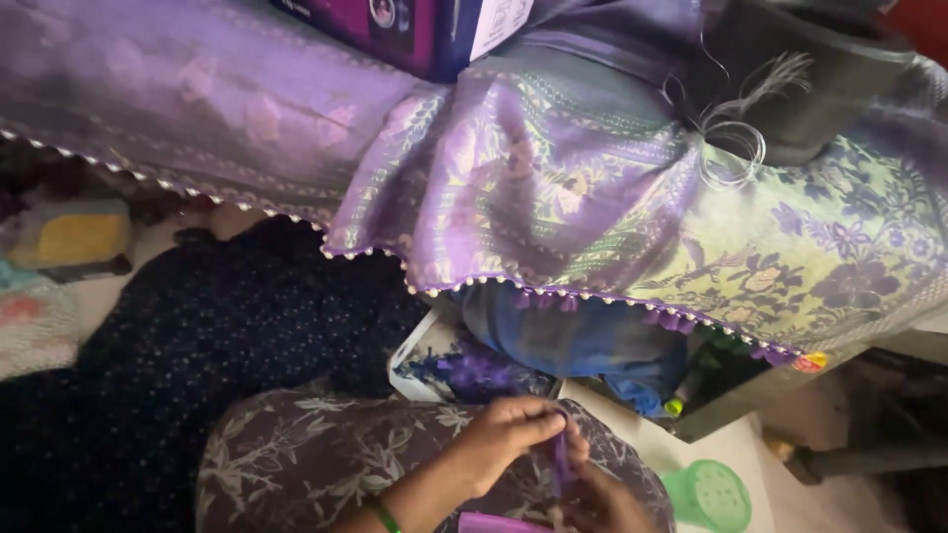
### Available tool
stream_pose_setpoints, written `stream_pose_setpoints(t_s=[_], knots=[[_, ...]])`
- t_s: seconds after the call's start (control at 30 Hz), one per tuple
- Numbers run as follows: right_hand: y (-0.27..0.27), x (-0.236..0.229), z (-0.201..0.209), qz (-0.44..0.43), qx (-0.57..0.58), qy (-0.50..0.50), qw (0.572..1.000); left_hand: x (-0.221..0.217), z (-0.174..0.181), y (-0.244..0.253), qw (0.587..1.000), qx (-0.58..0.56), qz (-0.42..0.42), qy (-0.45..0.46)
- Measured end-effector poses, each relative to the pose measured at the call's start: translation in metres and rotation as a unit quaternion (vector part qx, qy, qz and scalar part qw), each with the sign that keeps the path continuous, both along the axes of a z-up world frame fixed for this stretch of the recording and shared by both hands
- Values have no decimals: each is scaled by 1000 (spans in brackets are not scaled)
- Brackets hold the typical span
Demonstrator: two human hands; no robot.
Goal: Making decorative tassels on the edge of a purple fabric using a comb and scissors to align and cut threads.
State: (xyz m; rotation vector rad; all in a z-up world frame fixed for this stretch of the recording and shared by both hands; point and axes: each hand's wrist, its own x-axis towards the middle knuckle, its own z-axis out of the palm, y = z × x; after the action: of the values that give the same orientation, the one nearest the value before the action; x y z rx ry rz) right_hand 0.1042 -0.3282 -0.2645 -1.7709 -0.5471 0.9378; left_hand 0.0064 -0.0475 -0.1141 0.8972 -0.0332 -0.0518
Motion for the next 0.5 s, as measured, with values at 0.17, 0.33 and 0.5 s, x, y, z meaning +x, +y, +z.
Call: stream_pose_setpoints(t_s=[0.17,0.33,0.5], knots=[[67,13,30,101,61,112,987,-2,11,29,999,-3,41,16],[112,-22,132,-48,103,290,950,3,4,45,989,-54,121,63],[118,6,101,-70,163,199,964,34,-38,60,947,215,232,-51]])
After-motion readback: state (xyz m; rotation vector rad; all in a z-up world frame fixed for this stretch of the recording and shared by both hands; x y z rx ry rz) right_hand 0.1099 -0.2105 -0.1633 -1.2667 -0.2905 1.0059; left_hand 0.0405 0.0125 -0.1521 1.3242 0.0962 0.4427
